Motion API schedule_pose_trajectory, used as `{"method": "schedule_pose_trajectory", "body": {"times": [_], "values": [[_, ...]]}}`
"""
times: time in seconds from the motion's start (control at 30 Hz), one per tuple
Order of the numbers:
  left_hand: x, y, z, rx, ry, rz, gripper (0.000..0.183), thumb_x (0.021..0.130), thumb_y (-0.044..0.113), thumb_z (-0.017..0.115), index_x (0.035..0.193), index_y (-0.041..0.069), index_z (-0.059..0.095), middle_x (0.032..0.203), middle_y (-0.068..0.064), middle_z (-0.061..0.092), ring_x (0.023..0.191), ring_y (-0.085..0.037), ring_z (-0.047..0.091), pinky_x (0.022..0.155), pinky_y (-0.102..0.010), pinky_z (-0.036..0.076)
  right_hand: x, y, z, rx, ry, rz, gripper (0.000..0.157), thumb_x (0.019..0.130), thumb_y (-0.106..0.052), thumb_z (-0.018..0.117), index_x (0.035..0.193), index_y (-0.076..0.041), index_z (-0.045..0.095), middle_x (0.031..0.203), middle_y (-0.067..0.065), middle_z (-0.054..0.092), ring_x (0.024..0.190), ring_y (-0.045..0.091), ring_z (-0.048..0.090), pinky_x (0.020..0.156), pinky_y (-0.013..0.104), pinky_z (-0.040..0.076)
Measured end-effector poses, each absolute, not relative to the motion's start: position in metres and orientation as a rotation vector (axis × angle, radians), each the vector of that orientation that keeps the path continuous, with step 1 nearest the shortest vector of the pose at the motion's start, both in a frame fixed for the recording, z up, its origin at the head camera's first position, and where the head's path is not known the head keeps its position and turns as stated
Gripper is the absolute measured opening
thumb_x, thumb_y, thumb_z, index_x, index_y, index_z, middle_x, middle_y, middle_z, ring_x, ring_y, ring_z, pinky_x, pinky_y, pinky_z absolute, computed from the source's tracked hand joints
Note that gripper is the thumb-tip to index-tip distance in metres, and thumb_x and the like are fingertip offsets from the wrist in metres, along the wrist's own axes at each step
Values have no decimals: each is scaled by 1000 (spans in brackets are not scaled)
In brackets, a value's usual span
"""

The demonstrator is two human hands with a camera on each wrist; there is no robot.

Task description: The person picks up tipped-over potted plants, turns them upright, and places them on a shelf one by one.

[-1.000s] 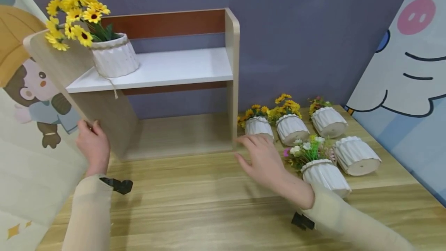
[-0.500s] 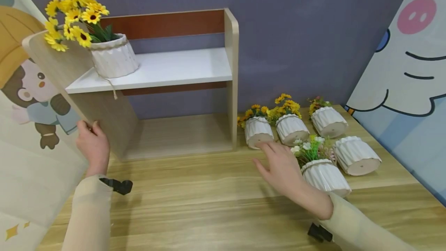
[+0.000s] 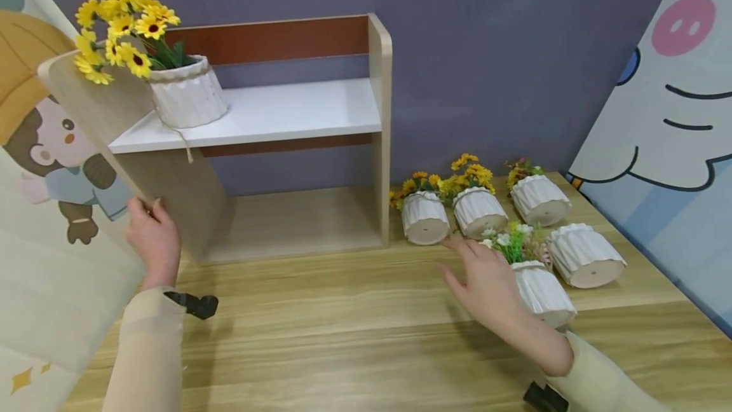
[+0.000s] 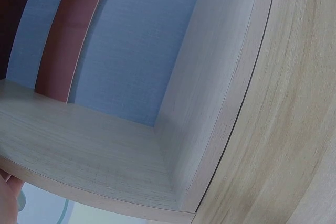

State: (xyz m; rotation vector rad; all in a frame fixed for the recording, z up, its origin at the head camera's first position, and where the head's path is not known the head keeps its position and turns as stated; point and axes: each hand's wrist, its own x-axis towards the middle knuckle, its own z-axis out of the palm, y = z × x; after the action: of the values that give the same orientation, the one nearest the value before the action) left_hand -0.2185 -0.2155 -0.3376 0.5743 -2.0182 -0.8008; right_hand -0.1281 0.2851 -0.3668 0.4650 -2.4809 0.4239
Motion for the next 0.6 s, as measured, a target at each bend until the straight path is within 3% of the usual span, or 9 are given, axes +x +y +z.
{"method": "schedule_pose_trajectory", "body": {"times": [0.4, 0.6], "values": [[-218, -213, -336, 560, -1999, -812, 37, 96, 34, 36, 106, 0, 44, 94, -25, 55, 93, -40, 56, 73, -47, 38, -127, 303, -374, 404, -2426, 393, 39, 72, -24, 72, 103, -2, 62, 88, 10, 64, 77, 27, 59, 63, 43, 46], [-219, -214, -337, 563, -1989, -817, 37, 96, 35, 37, 104, 0, 45, 94, -25, 55, 96, -38, 57, 75, -47, 40, -126, 309, -373, 370, -2440, 367, 40, 73, -26, 71, 103, -2, 62, 89, 12, 63, 75, 30, 59, 63, 46, 45]]}}
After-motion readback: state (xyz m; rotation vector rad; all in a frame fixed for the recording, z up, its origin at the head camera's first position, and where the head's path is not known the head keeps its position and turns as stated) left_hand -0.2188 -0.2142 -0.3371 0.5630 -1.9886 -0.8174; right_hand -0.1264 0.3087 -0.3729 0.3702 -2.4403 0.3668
